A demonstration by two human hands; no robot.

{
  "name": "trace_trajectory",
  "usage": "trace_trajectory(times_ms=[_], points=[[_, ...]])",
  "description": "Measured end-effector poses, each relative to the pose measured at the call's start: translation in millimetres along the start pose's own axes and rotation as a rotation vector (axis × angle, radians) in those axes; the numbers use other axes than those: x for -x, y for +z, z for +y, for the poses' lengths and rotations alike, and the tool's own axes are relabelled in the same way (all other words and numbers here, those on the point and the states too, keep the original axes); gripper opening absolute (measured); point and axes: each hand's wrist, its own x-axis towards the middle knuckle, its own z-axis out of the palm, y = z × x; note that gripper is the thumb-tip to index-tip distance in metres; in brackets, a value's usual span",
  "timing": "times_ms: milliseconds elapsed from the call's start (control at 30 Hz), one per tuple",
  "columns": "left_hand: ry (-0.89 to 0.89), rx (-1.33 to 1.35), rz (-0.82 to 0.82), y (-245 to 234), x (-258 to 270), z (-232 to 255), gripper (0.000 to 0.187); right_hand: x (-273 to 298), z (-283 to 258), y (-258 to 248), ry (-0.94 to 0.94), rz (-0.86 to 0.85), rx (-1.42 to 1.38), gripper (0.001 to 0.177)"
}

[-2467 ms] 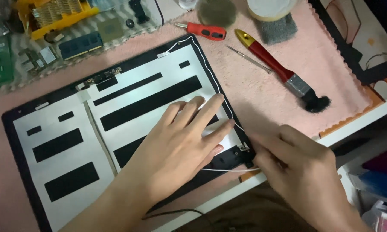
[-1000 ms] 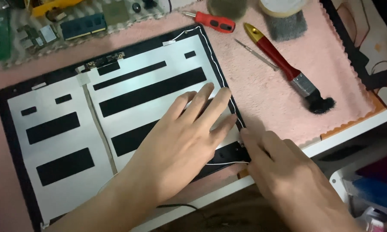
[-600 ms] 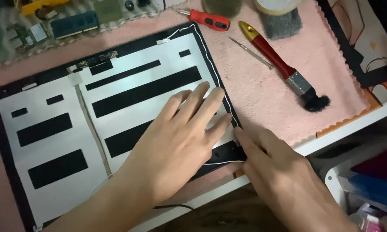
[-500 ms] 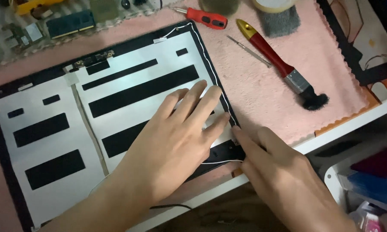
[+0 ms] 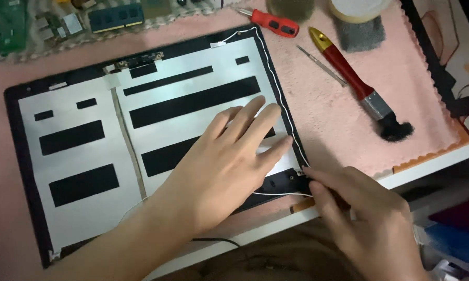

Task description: The person is repairing a laptop by connecting wires to the back of the screen. They use their hands to plug in a black wire and a white wire, then use a screwdriver to tighten screws on the screen's frame.

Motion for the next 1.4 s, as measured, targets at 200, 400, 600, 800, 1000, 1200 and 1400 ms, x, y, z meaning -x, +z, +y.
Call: trace_trajectory(times_ms=[200,400,600,800,1000,1200,1400], points=[[-0.073,0.534,0.005,-30,10,18,0.029,5,13,-4,0.185,-0.056,-0.067,0.049],[-0.093,0.433,0.062,-1,22,51,0.020,-2,28,-20,0.174,-0.160,-0.194,0.081],[-0.118,0.406,0.028,-3,24,53,0.003,-4,39,-23,-0.079,-0.099,-0.094,0.040],[-0.144,0.364,0.090,1,20,59,0.013,-6,43,-15,-0.293,-0.040,-0.037,0.028],[-0.188,0.439,0.101,-1,17,60,0.016,-7,39,-4,-0.302,0.013,-0.048,0.018],[-0.246,0.514,0.067,-14,20,55,0.016,-8,41,-4,-0.376,0.036,0.031,0.018],[-0.344,0.673,-0.077,-19,27,54,0.020,-5,34,-7,-0.352,0.026,0.036,0.011]])
